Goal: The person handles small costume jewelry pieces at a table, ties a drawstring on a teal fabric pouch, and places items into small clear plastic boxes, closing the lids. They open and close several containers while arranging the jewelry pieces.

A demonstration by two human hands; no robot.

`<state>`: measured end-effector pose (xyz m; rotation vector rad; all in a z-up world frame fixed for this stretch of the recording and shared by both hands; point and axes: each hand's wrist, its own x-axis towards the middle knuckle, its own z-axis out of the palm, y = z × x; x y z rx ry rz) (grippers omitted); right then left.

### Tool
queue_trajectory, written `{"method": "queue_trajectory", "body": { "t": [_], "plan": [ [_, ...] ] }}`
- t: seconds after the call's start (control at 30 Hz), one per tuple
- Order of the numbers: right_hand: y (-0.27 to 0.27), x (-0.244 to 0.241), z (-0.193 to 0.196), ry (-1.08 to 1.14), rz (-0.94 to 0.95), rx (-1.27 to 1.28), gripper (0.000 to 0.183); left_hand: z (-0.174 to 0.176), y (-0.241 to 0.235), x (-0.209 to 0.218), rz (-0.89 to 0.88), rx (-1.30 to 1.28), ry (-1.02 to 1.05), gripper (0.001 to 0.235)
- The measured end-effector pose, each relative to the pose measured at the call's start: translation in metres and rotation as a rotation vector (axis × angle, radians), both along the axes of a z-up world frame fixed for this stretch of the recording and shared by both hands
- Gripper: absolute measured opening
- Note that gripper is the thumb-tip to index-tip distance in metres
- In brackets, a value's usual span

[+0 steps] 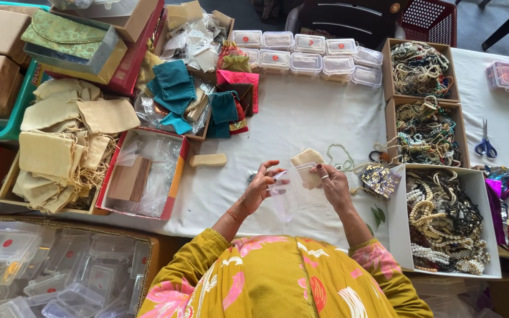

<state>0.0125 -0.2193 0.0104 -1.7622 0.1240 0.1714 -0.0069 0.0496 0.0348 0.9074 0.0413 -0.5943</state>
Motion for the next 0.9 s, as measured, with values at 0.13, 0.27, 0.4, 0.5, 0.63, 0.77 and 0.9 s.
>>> {"method": "queue_trajectory", "body": {
  "t": [0.13,0.27,0.4,0.5,0.63,0.77,0.9],
  "plan": [
    [0.000,0.005,0.000,0.027,-0.050,0.037,0.042,-0.030,0.007,0.005,-0.057,-0.066,-0.085,0.050],
    [0.010,0.003,0.013,-0.110,0.024,-0.105,0.035,-0.020,0.003,0.004,-0.243,0.145,-0.187,0.055],
    [0.018,0.001,0.025,-0.200,-0.158,-0.325,0.024,-0.016,-0.002,0.001,-0.208,0.267,-0.188,0.071],
    [0.022,-0.012,0.061,-0.568,-0.244,-0.518,0.023,-0.025,-0.002,0.002,-0.076,0.320,-0.186,0.075],
    [0.029,-0.027,0.076,-0.702,-0.230,-0.509,0.031,-0.033,-0.005,0.004,0.030,0.386,-0.211,0.076],
    [0.035,-0.038,0.046,-0.838,-0.106,-0.572,0.039,-0.032,-0.011,0.006,0.145,0.339,-0.211,0.065],
    [0.058,-0.051,0.071,-0.922,0.053,-0.759,0.028,-0.020,-0.014,0.005,0.204,0.269,-0.191,0.055]
  ]
}}
